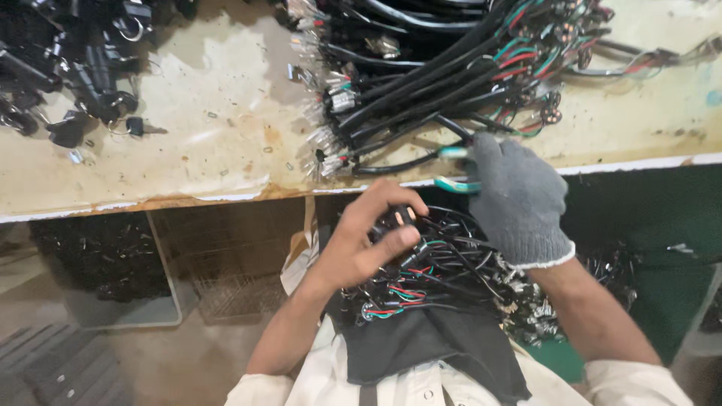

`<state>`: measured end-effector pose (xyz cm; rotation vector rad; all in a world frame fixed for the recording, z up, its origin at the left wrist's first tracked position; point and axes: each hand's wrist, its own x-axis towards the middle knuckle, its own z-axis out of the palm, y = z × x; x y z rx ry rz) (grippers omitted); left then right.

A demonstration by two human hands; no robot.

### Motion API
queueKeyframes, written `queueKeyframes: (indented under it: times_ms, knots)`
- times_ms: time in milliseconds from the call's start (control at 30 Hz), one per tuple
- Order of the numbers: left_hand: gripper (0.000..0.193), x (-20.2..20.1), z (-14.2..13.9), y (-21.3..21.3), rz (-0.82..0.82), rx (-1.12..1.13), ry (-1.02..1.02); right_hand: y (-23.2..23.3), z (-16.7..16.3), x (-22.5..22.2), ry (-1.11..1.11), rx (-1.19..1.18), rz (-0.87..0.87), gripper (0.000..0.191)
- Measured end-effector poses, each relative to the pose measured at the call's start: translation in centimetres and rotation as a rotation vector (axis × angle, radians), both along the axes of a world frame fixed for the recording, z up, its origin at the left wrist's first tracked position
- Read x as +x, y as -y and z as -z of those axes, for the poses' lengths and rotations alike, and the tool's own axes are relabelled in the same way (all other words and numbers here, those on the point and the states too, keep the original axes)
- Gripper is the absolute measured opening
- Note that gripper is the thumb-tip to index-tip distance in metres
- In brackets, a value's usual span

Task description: The person uses pliers to strip insulation from the ends of black electrical wires, pulling the cut insulation off by hand. They sort through piles of wire connectors and plugs on the workbench, place processed wires aside, and drop scrap pieces into a bin below the table.

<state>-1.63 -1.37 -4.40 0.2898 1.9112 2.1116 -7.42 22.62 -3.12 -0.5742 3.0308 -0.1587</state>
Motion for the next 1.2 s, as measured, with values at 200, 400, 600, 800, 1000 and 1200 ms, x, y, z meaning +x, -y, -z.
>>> queueKeyframes:
  times_ms: [200, 400, 600, 800, 1000, 1200]
  knots:
    - [0.037, 0.7, 1.2, -1.0, -0.14, 0.117, 0.243, -2.0, 1.4, -1.6, 0.077, -0.21, -0.074, 0.052]
    - [0.037, 1.2, 0.1, -1.5, -0.071, 0.446, 0.285, -1.5, -1.3, 0.2, 0.494, -0.972, 0.357, 0.029]
    - [0.039, 0.7, -2.0, -0.7, 0.01, 0.049, 0.065, 0.4, -3.7, 2.5, 0.253, -0.95, -0.181, 0.026]
    - [0.043, -0.2, -2.8, -0.2, 0.195, -0.096, 0.224, 0.6, -3.3, 0.6, 0.129, -0.624, -0.699, 0.036]
    - [0.03, 1.2, -1.7, -1.8, -0.039, -0.166, 0.038, 1.2, -1.0, 4.3, 0.392, -1.029, 0.137, 0.009]
    - [0.027, 2.1, 0.2, -0.9, 0.02, 0.112, 0.108, 1.9, -1.0, 5.0, 0.512, -2.017, 0.428, 0.019]
